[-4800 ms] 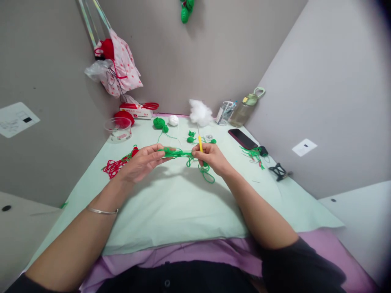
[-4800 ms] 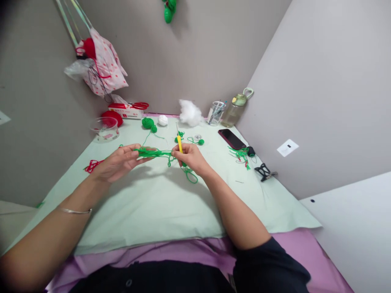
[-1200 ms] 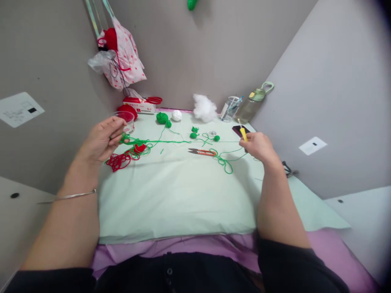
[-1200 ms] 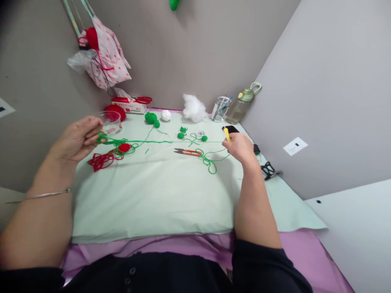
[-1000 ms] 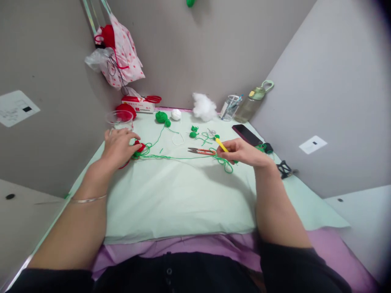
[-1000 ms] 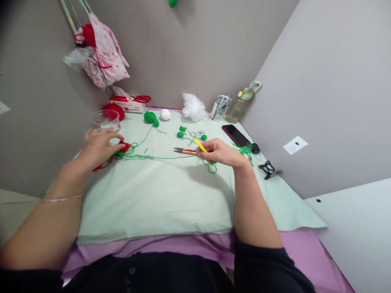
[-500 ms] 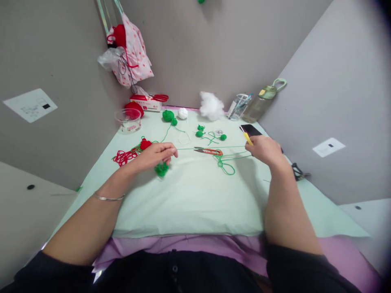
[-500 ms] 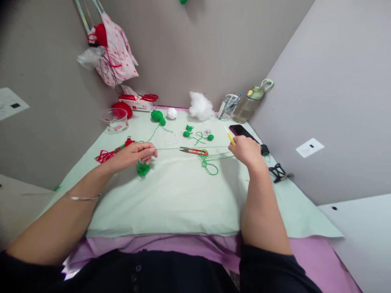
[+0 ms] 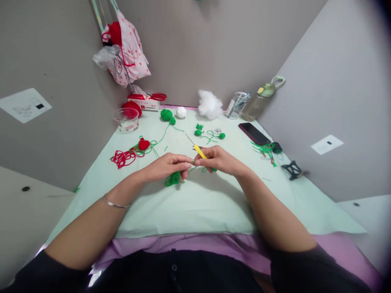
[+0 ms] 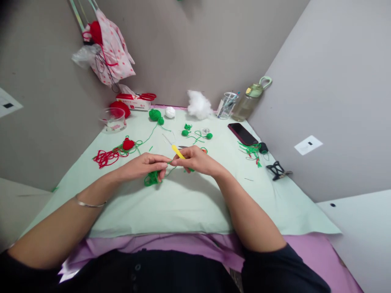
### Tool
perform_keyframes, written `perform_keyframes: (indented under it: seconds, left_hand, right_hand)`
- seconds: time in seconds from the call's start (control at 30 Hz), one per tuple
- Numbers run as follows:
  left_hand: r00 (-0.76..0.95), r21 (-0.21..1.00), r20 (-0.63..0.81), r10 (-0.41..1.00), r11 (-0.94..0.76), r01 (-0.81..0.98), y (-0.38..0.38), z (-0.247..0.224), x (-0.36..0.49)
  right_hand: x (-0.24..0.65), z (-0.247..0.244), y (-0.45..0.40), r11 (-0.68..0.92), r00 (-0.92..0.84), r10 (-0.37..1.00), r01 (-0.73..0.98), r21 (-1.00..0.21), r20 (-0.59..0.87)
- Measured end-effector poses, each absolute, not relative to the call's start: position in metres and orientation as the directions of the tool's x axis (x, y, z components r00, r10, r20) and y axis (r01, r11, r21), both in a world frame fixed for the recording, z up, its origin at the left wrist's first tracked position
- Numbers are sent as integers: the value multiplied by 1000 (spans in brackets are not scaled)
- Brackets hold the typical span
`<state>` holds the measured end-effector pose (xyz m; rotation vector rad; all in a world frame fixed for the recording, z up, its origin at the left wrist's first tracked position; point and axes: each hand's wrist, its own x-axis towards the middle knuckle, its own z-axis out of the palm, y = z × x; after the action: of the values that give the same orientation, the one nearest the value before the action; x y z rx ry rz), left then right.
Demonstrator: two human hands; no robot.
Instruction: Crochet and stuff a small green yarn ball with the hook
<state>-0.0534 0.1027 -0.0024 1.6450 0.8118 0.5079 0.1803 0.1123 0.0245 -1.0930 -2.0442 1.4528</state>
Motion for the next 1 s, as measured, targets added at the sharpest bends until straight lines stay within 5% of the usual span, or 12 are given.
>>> perform_keyframes:
  seconds: [0.27, 0.43, 0.67, 0.83, 1.0]
  left_hand:
    - [685, 968, -108, 720, -80, 237, 116, 10, -83]
    - [677, 887, -249, 693, -116, 446, 130, 22, -125]
    - [402, 858, -102, 910, -124, 498, 140, 23, -144]
    - [30, 952, 167, 986, -169, 256, 143, 21, -146]
    - [-202, 967, 248, 948, -231, 106, 151, 20, -156]
  right_hand:
    - [222, 39, 122, 137, -446, 895, 249, -959, 12]
    - [251, 41, 130, 117, -308, 946, 45, -992, 98]
    - [261, 39, 134, 124, -337, 935, 7, -992, 115]
    - [263, 39, 133, 146, -336, 935, 75, -986, 113]
    - [262, 44, 128, 151, -422, 904, 177, -973, 64]
